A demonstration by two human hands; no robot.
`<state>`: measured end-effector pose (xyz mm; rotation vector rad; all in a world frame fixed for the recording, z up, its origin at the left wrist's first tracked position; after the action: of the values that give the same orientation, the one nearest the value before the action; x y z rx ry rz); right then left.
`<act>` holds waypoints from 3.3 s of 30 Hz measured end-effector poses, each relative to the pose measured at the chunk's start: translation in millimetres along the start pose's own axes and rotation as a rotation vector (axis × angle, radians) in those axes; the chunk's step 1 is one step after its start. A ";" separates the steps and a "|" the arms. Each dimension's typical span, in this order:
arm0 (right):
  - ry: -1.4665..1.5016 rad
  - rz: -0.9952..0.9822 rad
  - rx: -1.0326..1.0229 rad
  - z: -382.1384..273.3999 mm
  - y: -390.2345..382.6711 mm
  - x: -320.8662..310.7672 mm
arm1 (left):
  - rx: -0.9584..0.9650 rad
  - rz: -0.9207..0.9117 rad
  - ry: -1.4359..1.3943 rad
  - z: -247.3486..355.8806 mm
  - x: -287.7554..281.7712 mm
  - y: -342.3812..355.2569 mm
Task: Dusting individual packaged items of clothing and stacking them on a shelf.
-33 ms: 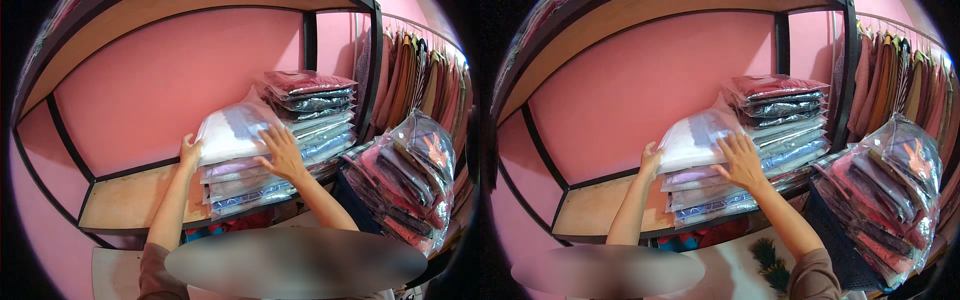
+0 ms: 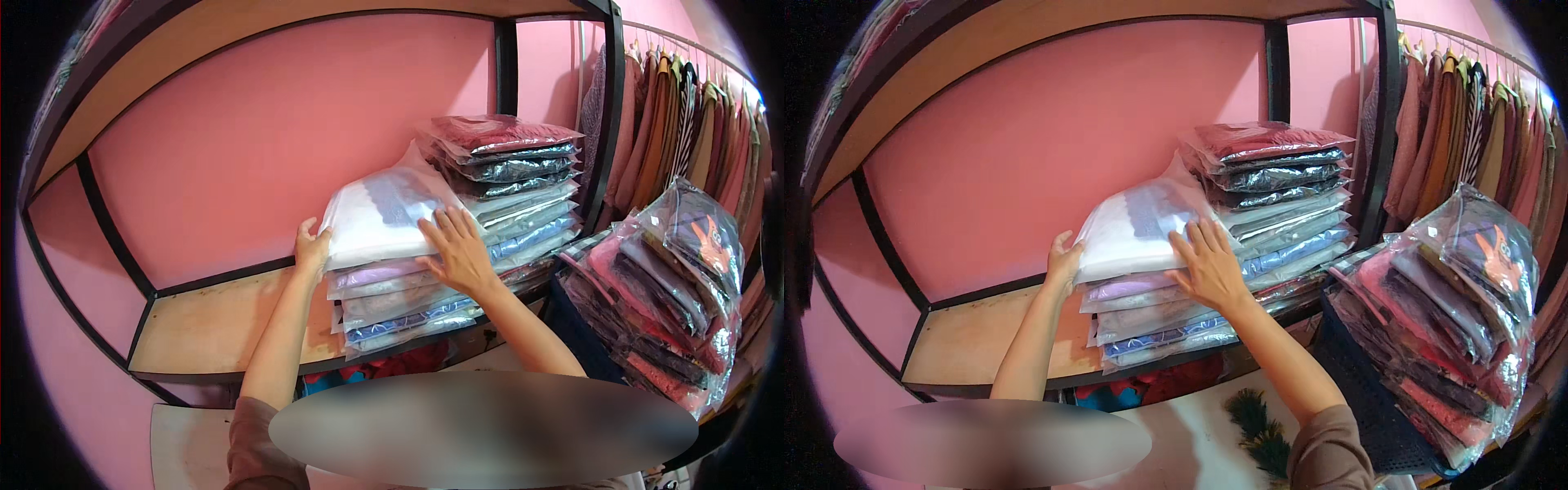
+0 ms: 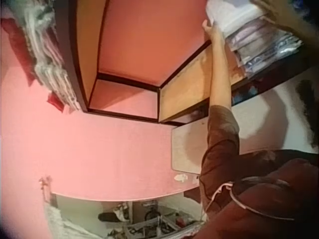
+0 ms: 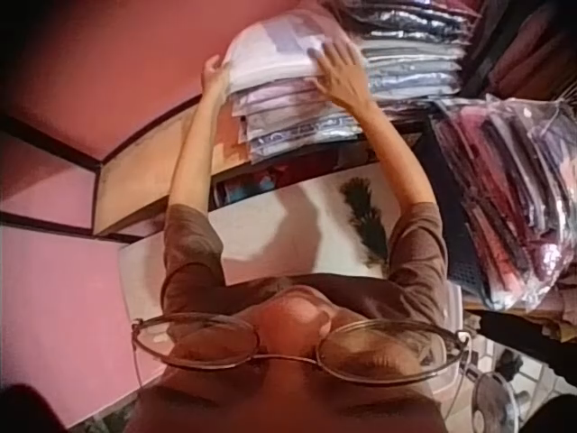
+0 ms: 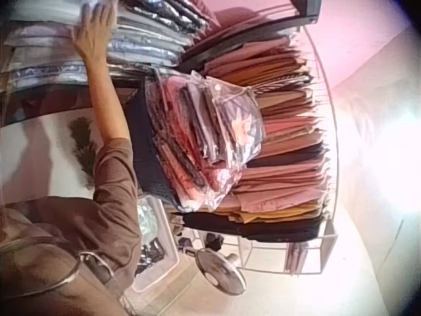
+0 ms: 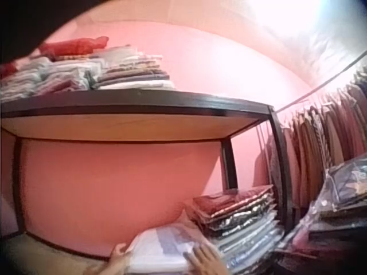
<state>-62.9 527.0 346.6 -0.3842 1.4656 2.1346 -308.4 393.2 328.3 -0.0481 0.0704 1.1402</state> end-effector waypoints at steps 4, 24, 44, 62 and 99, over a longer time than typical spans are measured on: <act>-0.016 -0.136 0.082 25.3 -9.7 18.6 | 0.031 -0.016 -0.016 16.1 19.1 -28.0; 0.485 -0.649 0.507 125.0 65.2 156.6 | 0.281 0.124 0.151 6.0 14.1 -19.3; 0.095 -0.165 0.366 -29.4 -79.7 -30.3 | 0.048 -0.129 -0.221 -19.4 -43.4 -96.6; 0.217 -0.337 1.099 -359.9 -421.2 -281.1 | 0.159 -0.356 1.299 -364.9 -165.5 -442.6; 0.450 0.532 1.923 -293.2 -366.3 -452.9 | 0.000 -0.280 0.812 -362.7 -127.0 -419.2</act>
<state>500.1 243.3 179.5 0.3404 3.1788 0.0232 8.5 76.5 -22.0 -0.5048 0.7614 0.7811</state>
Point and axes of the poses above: each hand's wrist, its own y-axis towards the middle knuckle, its own x-axis out of the palm, z = x × y, the point moved 1 cm from there along y, towards the middle knuckle, and after that the axes turned 15 degrees about -x, right-handed, at the moved point
